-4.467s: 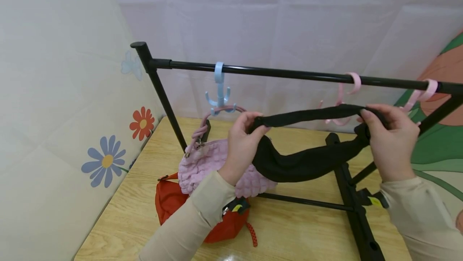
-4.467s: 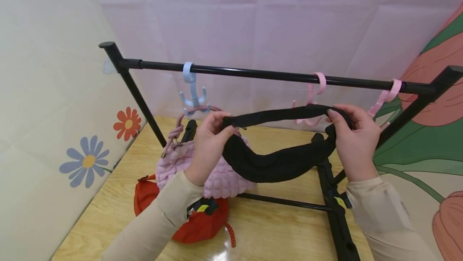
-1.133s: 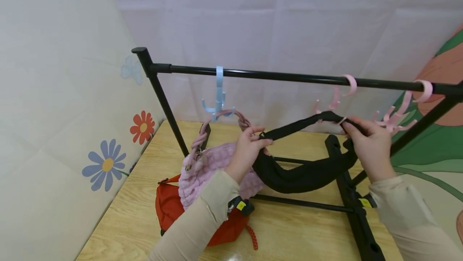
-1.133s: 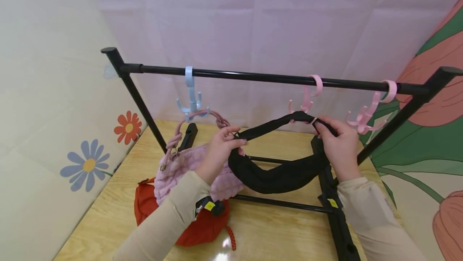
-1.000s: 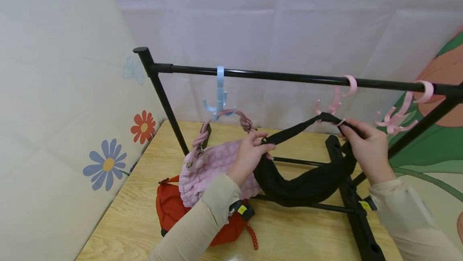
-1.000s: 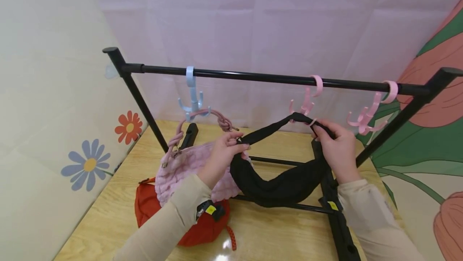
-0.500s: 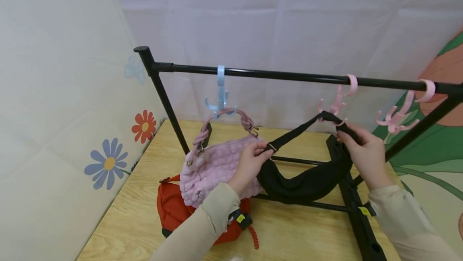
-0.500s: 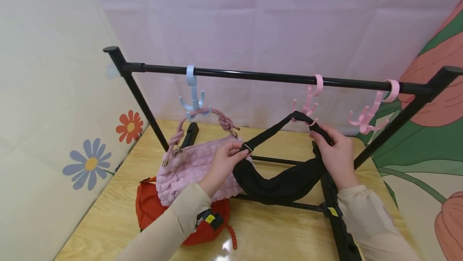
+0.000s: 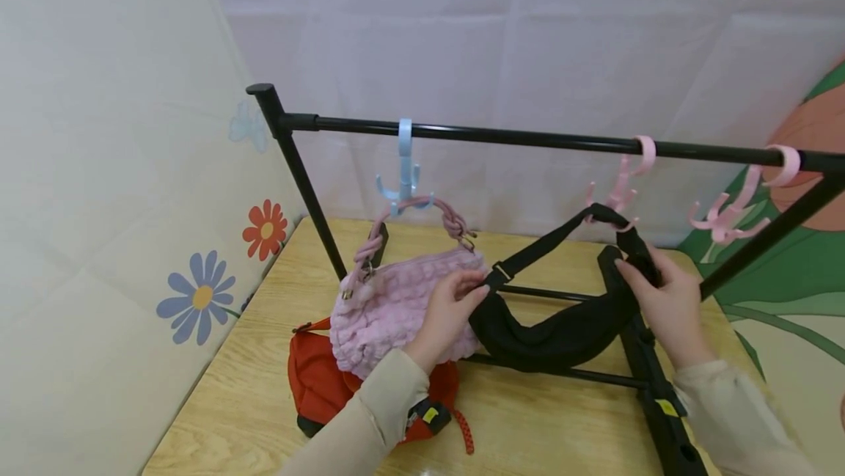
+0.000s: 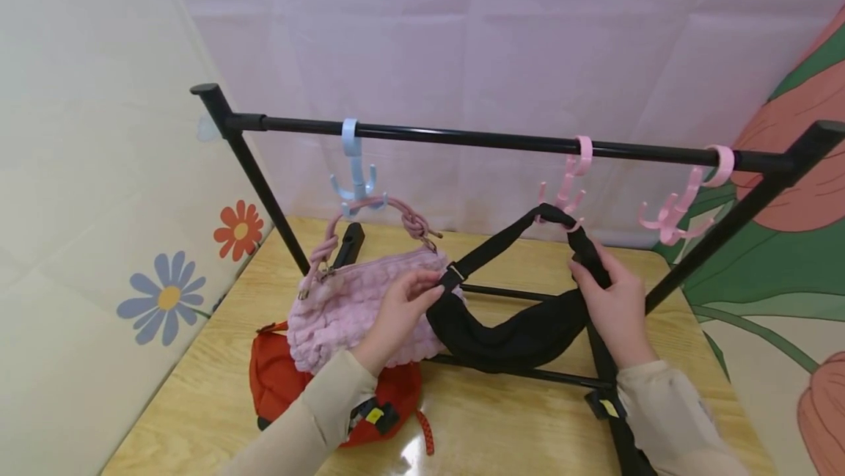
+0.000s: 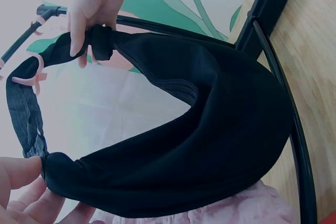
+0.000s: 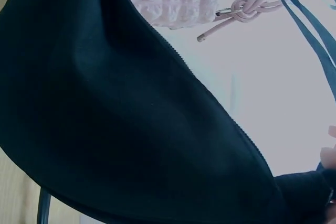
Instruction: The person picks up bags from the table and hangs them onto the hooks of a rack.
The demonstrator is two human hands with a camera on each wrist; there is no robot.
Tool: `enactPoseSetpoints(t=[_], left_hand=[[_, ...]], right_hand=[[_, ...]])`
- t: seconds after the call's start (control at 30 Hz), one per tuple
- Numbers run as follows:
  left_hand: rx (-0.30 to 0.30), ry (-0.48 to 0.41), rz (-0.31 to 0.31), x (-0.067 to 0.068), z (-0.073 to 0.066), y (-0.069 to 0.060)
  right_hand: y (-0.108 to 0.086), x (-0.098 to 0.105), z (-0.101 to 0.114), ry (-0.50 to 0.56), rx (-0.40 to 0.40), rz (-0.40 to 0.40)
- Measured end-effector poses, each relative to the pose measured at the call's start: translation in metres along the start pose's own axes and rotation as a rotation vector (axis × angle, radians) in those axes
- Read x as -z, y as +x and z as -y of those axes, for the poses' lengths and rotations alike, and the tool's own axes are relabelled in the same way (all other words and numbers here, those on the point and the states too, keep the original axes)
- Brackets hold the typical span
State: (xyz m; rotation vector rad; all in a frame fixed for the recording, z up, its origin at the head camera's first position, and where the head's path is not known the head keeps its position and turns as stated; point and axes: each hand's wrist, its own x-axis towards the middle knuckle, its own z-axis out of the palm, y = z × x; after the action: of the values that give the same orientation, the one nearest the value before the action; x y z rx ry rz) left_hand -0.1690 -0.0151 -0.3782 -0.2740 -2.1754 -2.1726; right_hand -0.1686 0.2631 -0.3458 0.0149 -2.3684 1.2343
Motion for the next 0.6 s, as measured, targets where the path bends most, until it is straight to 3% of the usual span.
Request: enactPoseSetpoints(t=[0.27,0.6], left_hand=[[-0.039,0.022,-0.014,0.004,0.005,-0.007],[-0.049,0.063,-0.026,0.017,0.021,-0.013]], right_hand=[[-0.010,-0.001,-0.007,-0.030,-0.073,0.034],[-0.020,-0.004,-0.019,0.011,-0.052,0.006]])
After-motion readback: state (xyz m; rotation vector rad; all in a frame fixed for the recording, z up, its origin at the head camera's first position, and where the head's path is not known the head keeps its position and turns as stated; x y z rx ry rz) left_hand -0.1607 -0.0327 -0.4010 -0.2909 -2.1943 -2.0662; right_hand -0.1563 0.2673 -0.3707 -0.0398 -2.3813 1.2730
